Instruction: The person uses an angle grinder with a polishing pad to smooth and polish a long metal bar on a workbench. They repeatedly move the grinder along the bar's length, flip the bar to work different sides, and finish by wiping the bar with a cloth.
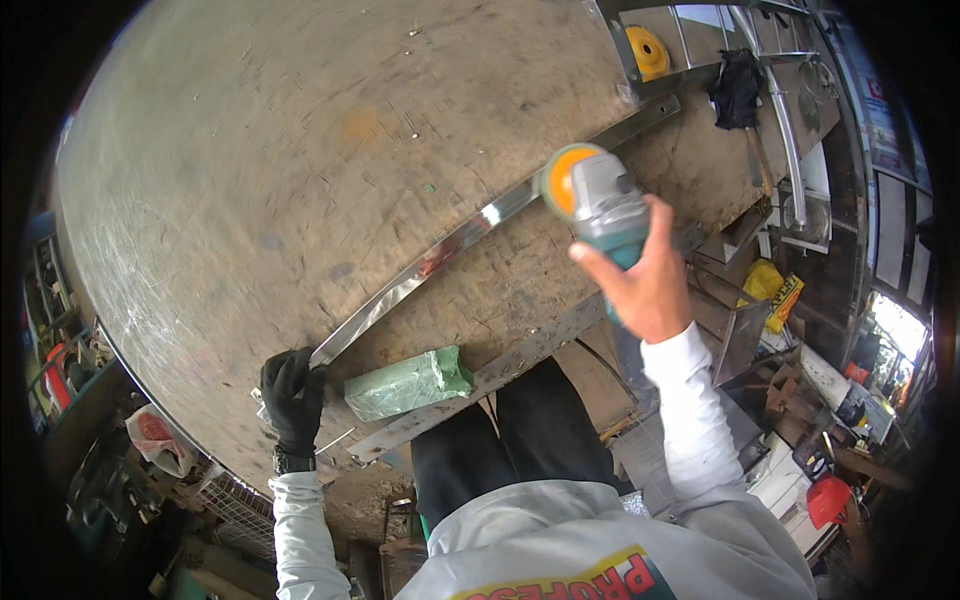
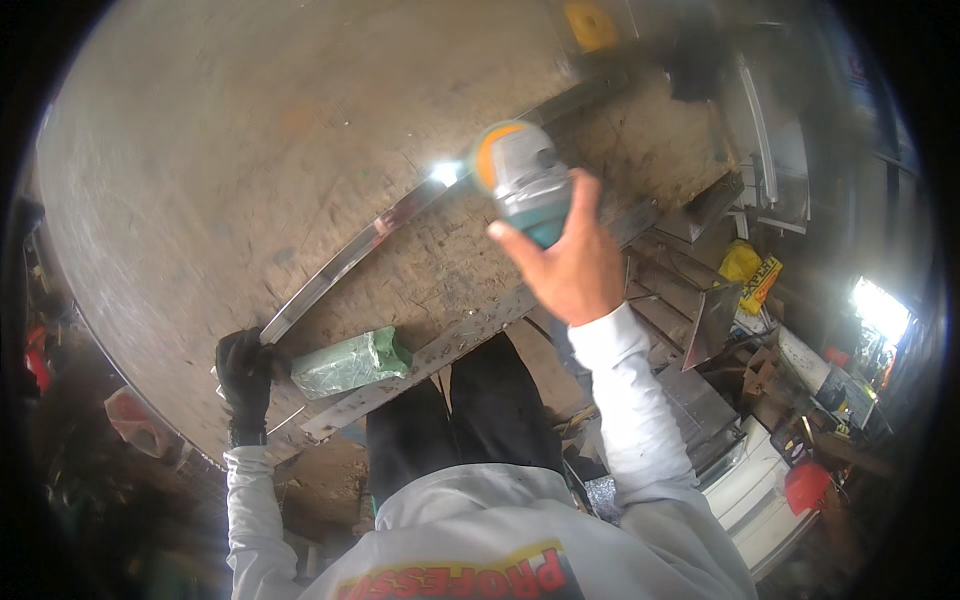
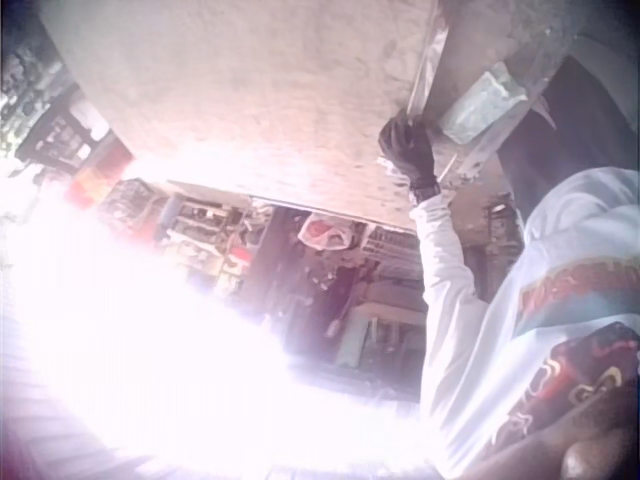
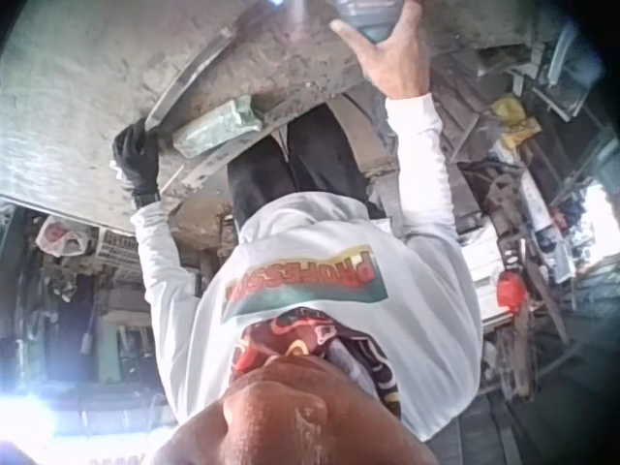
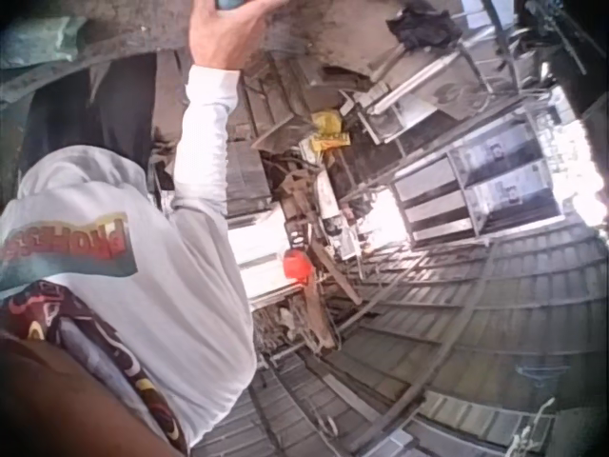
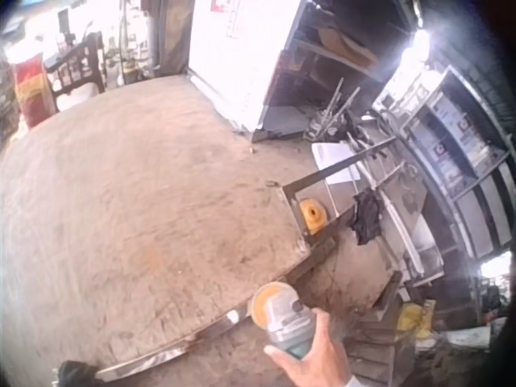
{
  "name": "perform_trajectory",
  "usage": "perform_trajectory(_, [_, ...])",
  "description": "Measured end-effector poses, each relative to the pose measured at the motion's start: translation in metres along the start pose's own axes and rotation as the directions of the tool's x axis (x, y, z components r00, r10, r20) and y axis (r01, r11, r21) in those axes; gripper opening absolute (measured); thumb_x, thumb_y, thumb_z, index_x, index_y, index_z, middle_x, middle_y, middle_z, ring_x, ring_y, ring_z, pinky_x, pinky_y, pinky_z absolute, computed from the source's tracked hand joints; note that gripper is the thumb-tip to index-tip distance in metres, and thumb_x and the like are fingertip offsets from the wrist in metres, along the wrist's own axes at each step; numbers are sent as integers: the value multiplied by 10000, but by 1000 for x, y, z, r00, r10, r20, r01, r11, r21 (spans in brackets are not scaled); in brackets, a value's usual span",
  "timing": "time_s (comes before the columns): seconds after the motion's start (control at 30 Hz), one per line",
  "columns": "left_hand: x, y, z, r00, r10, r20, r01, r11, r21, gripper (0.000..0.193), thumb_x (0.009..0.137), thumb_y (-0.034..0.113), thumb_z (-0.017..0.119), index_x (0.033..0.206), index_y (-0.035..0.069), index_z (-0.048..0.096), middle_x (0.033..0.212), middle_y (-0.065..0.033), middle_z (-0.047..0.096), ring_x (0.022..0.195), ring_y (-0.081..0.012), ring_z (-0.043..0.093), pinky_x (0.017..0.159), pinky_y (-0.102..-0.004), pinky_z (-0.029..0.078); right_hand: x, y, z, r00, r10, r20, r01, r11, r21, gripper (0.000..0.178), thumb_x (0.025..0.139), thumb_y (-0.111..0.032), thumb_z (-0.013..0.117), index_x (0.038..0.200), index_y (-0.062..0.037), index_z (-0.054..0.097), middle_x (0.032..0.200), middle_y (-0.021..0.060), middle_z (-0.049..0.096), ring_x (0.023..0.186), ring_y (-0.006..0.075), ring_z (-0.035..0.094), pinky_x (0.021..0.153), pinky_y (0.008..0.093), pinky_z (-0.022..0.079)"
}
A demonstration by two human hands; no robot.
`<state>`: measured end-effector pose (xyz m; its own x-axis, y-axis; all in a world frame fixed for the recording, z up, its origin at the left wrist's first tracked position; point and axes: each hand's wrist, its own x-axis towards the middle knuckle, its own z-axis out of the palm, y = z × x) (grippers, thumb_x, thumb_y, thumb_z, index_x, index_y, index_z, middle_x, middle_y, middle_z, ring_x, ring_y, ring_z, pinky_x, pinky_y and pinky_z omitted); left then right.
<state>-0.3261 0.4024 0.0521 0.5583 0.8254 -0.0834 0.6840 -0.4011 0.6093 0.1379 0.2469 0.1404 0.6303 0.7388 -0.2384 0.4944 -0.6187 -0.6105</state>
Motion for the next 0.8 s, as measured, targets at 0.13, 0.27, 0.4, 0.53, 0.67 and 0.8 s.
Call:
perform_trajectory(0.13, [5, 2, -3, 996, 68, 50, -71, 996, 62, 388, 837, -2, 845, 1210, 43, 750, 1118, -105, 659, 944, -231, 679, 755, -340, 583, -51, -39, 44, 950, -59, 308, 38, 997, 71, 974, 889, -535, 866, 1523, 14, 371, 1264, 319, 700, 1044, 450, 770, 849, 493, 631])
perform_trajectory(0.27, [-1, -5, -5, 995, -19, 96, 16, 999, 33, 380, 867, -27, 813, 1235, 26, 731, 1189, -109, 612, 970, -210, 694, 773, -315, 613, -85, -56, 94, 864, -245, 439, 139, 956, 259, 999, 918, -482, 834, 1546, 87, 304, 1192, 344, 706, 844, 462, 776, 690, 490, 647])
perform_trajectory(0.4, [-6, -12, -7, 981, -131, 146, 139, 989, -46, 352, 890, -52, 777, 1232, 11, 722, 1215, -108, 593, 1002, -198, 705, 786, -295, 632, -56, -38, 63, 846, -130, 516, -78, 929, 362, 1014, 920, -541, 822, 1527, 89, 309, 1125, 365, 710, 886, 501, 771, 737, 508, 648])
perform_trajectory(0.53, [-3, -8, -6, 981, -136, 138, 141, 990, -30, 316, 889, -9, 792, 1199, 5, 734, 1173, -111, 604, 997, -220, 692, 803, -322, 614, -8, 8, 8, 930, -90, 355, -87, 887, 454, 948, 907, -570, 830, 1457, 59, 384, 1174, 287, 732, 1039, 408, 772, 944, 484, 617])
perform_trajectory(0.67, [-3, -8, -7, 983, -127, 129, 125, 992, 21, 284, 893, 87, 817, 1155, 6, 744, 1138, -121, 620, 1025, -261, 658, 862, -374, 573, 49, 49, -52, 972, 19, 234, -135, 860, 492, 887, 878, -526, 882, 1413, 46, 467, 1258, 224, 709, 1143, 289, 717, 1008, 410, 571])
perform_trajectory(0.8, [-2, -7, -7, 989, -80, 127, 76, 996, 38, 297, 904, 167, 826, 1143, 11, 744, 1129, -127, 635, 1051, -290, 635, 899, -412, 543, 78, 75, -81, 995, 51, 80, -75, 941, 329, 848, 889, -500, 882, 1380, 45, 457, 1226, 235, 717, 1081, 301, 737, 951, 415, 586])
